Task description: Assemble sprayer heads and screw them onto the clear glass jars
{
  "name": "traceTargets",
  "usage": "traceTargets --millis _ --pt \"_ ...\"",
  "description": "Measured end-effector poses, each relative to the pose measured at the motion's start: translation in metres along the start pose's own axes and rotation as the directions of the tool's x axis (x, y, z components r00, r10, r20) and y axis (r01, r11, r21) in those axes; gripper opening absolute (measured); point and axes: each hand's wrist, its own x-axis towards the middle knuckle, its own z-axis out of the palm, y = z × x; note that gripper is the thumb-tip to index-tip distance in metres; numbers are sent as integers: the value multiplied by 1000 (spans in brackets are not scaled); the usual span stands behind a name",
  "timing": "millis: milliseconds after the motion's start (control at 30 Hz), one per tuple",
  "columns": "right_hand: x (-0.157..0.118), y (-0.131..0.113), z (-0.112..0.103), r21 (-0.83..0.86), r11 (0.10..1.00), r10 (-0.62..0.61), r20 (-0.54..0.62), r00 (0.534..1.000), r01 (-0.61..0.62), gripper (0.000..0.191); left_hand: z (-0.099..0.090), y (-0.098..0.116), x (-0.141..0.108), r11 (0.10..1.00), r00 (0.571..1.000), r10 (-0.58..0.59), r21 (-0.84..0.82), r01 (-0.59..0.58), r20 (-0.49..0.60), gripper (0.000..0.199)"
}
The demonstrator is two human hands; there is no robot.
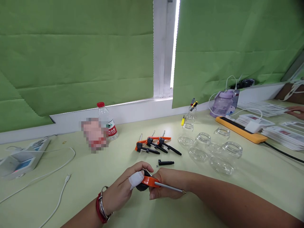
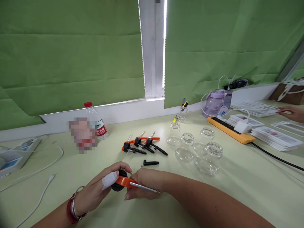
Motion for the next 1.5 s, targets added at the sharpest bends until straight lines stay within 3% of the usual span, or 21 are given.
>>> traceTargets --millis 133,233,367,500,633,733,967,1167,1333,1500 --pt "0 4 -1 35 999 2 6 1000 -2 25 1 -3 1 999 997 -9 -44 5 -75 33" --pt "-1 11 -9 83 996 23 -73 997 -17 31 1 -3 4 981 978 -28 -193 -13 -207 31" --pt "-2 23 -17 142 974 207 -243 948 -176 36 -2 1 11 898 924 -41 -420 -133 -379 29" --pt "2 22 -10 17 960 270 -310 912 -278 24 -4 2 15 854 888 -59 -483 -191 -455 28" --pt "8 13 2 -270 913 196 -370 908 -306 20 -3 -1 16 838 892 -60 -508 -199 -448 30" --pt "9 9 6 -376 881 160 -333 929 -287 16 -2 -1 16 828 893 -74 -527 -193 -444 29" --pt "2 4 8 -506 856 30 -153 988 -105 16 0 -2 17 797 913 -118 -586 -148 -391 33" --pt "-3 -10 12 -614 789 -15 -38 999 -12 17 1 -1 17 774 935 -143 -625 -99 -325 36" --pt "-1 -11 18 -724 689 -52 -6 999 32 19 2 0 18 760 944 -164 -647 -63 -285 35" --pt "-1 -11 17 -700 712 -108 -29 994 57 17 2 -2 18 754 943 -172 -654 -60 -284 34"
